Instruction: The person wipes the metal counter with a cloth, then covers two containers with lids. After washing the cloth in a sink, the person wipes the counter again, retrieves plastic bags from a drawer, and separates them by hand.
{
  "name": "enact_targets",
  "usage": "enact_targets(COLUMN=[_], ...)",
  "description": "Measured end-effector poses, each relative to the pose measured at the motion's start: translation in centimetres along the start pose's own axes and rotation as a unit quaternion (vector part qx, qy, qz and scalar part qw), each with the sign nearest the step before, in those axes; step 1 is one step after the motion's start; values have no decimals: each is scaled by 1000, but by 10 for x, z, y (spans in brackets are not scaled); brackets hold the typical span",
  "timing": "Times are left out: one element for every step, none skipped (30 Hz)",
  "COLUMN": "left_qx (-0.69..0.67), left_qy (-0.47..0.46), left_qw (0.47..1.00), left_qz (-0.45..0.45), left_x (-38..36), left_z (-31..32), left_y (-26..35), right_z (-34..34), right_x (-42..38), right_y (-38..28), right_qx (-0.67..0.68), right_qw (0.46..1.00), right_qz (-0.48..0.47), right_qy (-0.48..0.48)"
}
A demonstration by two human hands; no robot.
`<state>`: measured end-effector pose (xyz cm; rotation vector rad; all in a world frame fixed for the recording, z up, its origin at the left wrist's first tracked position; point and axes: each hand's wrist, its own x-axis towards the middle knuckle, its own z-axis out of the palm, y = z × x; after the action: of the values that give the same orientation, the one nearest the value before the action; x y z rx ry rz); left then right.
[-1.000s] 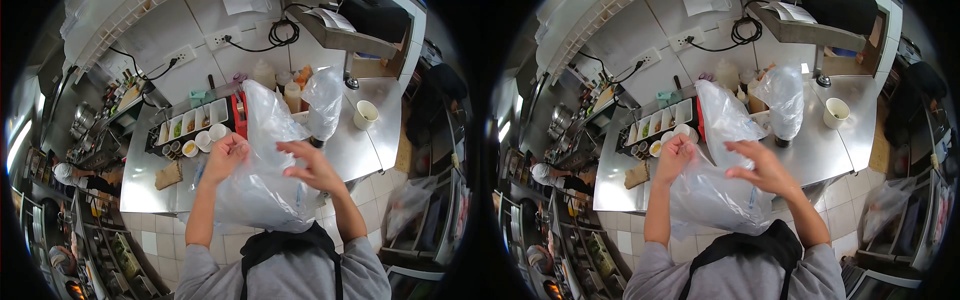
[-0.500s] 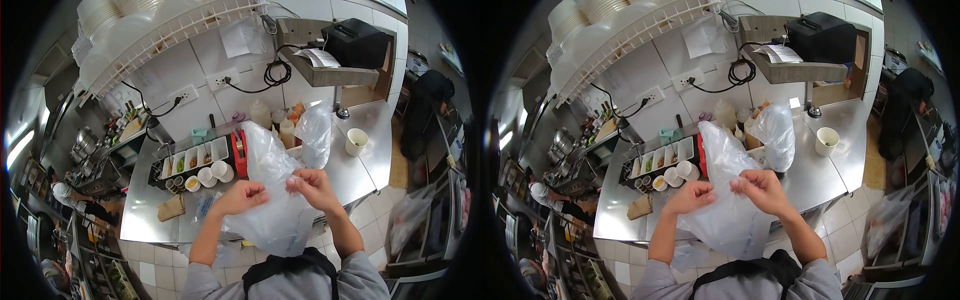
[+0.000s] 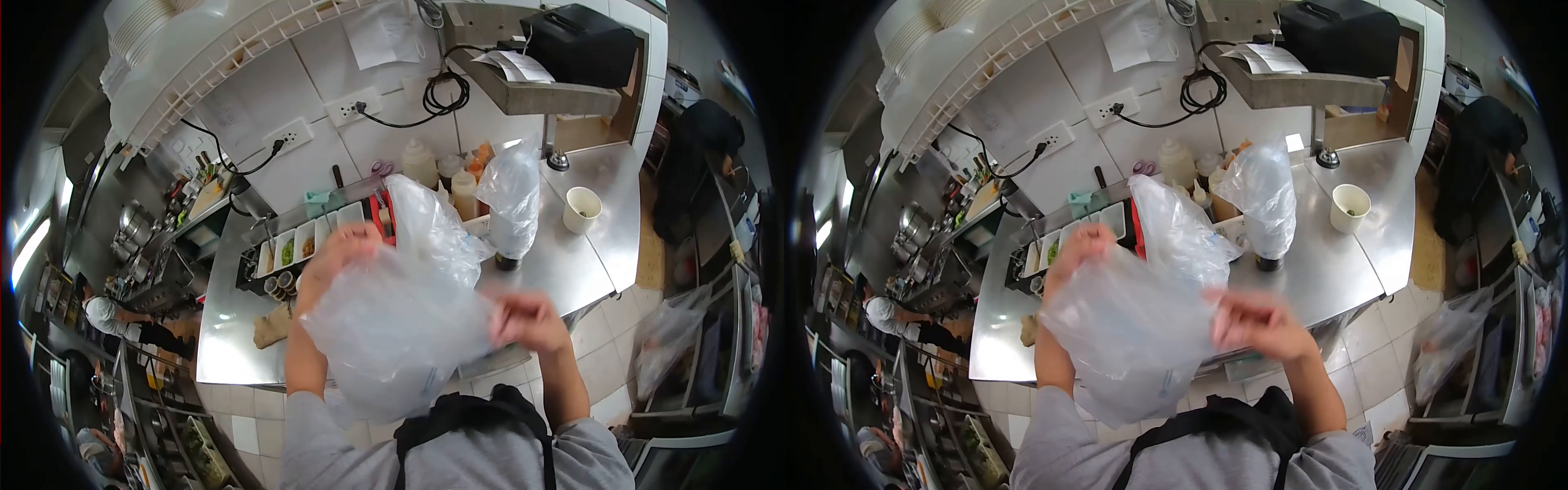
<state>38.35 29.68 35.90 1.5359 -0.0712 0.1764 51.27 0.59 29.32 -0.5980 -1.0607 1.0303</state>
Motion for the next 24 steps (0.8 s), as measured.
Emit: enact_targets(left_qx=[113, 82, 50, 22, 8, 1, 0, 3, 7, 11, 8, 4, -1, -7, -8, 3, 3, 10, 19, 32, 41, 44, 46, 47], left_qy=[63, 92, 122, 146, 162, 177, 186, 192, 197, 201, 208, 215, 223, 232, 240, 248, 259, 270, 276, 278, 283, 287, 288, 290], left_qw=[991, 992, 991, 989, 986, 983, 981, 980, 978, 977, 976, 974, 973, 971, 968, 966, 963, 959, 958, 958, 956, 956, 955, 955], left_qz=[-29, -27, -27, -30, -37, -45, -53, -58, -64, -68, -70, -70, -67, -66, -67, -70, -80, -87, -75, -63, -57, -53, -47, -42], left_x=[9, 28, 40, 55, 66, 71, 71, 69, 65, 61, 61, 62, 64, 65, 67, 64, 64, 60, 59, 55, 54, 51, 52, 50], left_z=[-7, -12, -12, -17, -23, -25, -29, -32, -34, -37, -41, -46, -50, -53, -55, -56, -60, -61, -58, -55, -55, -53, -54, -54], left_y=[5, 5, -3, -11, -20, -28, -34, -41, -48, -55, -63, -74, -85, -98, -110, -121, -133, -143, -142, -141, -143, -144, -144, -143], right_z=[-2, -14, -28, -34, -39, -45, -48, -51, -51, -50, -56, -64, -70, -71, -82, -98, -100, -89, -82, -71, -52, -37, -30, -26], right_x=[10, 26, 42, 54, 68, 74, 71, 67, 64, 59, 53, 44, 39, 33, 23, 10, -5, -14, -10, -5, 7, 24, 38, 49], right_y=[7, 14, 25, 42, 57, 67, 75, 82, 84, 79, 81, 84, 90, 102, 125, 151, 170, 176, 171, 164, 139, 112, 103, 99], right_qx=[109, 183, 256, 263, 262, 258, 257, 249, 242, 233, 236, 175, 112, 5, 6, -65, -133, -133, -216, -288, -383, -475, -490, -505], right_qw=[977, 954, 919, 915, 892, 863, 862, 872, 879, 879, 876, 897, 914, 891, 890, 867, 837, 836, 821, 790, 766, 734, 735, 733], right_qz=[-162, -163, -159, -153, -127, -102, -104, -74, -41, -35, -33, -22, -9, 49, 52, 87, 126, 128, 15, -90, -110, -127, -144, -167], right_qy=[89, 171, 254, 266, 347, 422, 425, 416, 408, 414, 419, 406, 390, 452, 452, 486, 516, 517, 528, 534, 505, 469, 447, 423])
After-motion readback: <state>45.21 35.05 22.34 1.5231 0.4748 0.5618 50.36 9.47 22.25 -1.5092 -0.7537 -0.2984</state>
